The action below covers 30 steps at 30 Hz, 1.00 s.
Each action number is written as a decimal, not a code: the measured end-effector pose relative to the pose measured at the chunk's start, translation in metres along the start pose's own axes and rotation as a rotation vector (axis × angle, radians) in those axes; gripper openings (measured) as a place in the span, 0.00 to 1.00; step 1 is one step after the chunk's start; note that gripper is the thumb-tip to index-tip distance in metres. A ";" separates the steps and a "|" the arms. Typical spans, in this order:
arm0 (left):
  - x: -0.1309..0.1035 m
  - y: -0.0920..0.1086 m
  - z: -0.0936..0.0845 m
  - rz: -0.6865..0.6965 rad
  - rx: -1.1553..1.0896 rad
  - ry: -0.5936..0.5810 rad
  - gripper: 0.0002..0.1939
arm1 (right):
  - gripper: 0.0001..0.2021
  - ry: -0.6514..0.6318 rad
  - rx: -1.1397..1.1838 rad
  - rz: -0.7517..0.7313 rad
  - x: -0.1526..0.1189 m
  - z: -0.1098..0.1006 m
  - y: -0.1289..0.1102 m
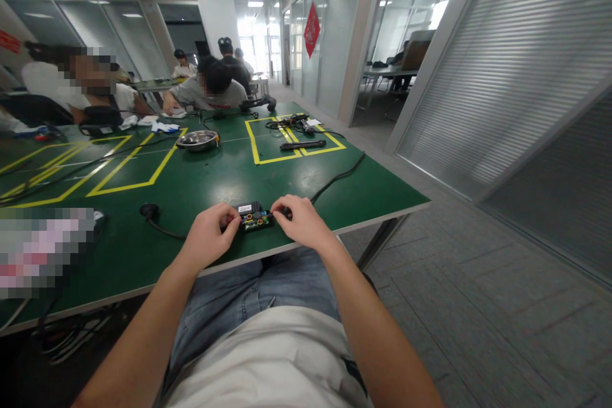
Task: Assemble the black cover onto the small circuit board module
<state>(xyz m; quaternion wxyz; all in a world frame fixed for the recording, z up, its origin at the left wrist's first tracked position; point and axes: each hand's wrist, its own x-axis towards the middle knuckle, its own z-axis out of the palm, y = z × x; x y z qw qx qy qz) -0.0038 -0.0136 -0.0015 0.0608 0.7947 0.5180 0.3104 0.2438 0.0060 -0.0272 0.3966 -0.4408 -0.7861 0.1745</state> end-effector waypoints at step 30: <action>0.010 -0.015 0.011 -0.154 0.061 -0.016 0.14 | 0.06 -0.027 -0.142 0.061 0.000 0.000 0.000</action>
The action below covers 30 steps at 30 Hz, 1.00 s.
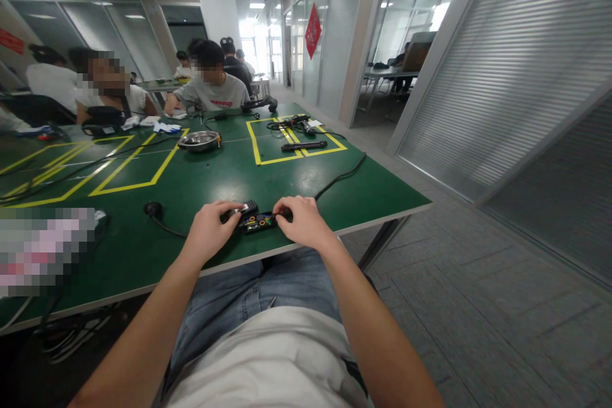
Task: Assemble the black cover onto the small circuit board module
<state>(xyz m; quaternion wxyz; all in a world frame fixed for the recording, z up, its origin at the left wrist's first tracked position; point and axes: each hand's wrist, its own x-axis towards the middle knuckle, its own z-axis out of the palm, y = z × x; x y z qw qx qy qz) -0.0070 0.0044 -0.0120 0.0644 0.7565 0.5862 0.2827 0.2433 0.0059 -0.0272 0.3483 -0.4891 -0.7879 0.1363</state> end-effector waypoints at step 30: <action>-0.006 0.008 -0.007 -0.032 -0.106 0.092 0.09 | 0.13 0.007 0.047 -0.023 -0.002 -0.002 -0.001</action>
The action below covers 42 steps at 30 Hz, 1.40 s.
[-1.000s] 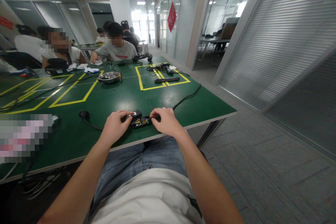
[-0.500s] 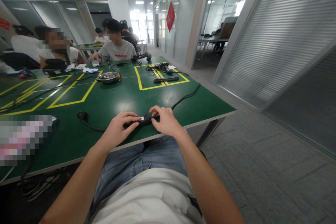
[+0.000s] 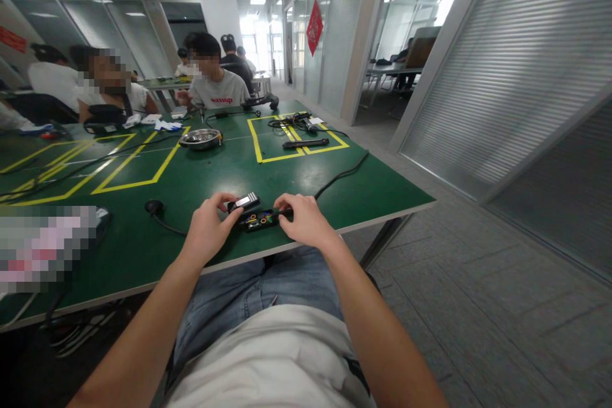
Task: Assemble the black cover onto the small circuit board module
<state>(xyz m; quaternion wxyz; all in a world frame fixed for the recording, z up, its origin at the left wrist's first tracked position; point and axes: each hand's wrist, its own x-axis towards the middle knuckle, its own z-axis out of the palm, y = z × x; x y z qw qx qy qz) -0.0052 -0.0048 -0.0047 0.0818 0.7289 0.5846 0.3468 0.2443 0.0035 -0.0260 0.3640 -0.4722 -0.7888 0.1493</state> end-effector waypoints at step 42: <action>-0.007 0.007 -0.003 0.167 0.126 -0.121 0.10 | 0.07 0.018 0.016 0.001 0.004 0.002 0.003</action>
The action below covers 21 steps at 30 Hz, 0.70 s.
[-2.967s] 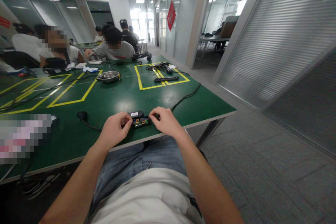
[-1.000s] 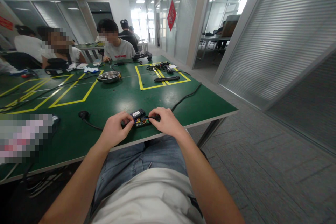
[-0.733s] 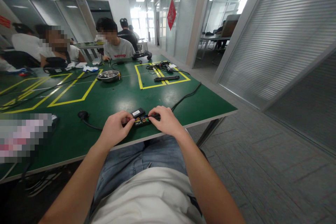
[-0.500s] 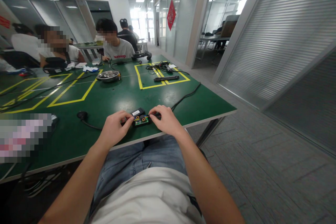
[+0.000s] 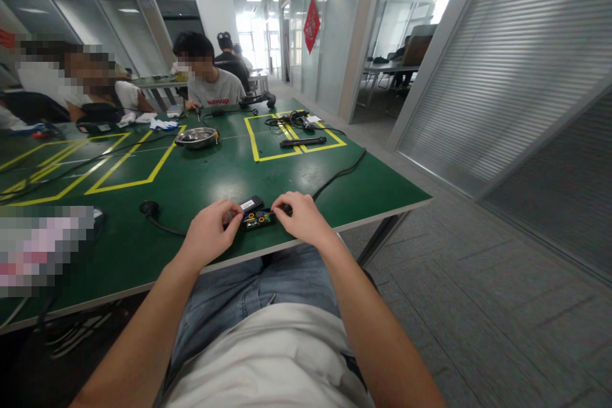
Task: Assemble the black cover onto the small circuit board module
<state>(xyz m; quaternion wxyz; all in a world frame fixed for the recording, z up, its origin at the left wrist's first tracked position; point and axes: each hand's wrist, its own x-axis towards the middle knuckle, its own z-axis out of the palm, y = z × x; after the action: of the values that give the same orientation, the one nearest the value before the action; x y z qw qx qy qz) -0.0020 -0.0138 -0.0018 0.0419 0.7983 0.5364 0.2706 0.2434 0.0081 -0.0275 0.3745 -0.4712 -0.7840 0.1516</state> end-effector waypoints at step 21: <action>0.001 -0.005 0.001 0.197 -0.251 0.039 0.14 | 0.10 -0.002 0.047 0.003 0.000 0.000 0.001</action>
<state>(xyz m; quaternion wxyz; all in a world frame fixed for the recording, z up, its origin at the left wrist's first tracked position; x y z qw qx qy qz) -0.0056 -0.0110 -0.0041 0.1040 0.8301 0.4181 0.3539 0.2444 0.0086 -0.0284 0.3847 -0.4633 -0.7799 0.1710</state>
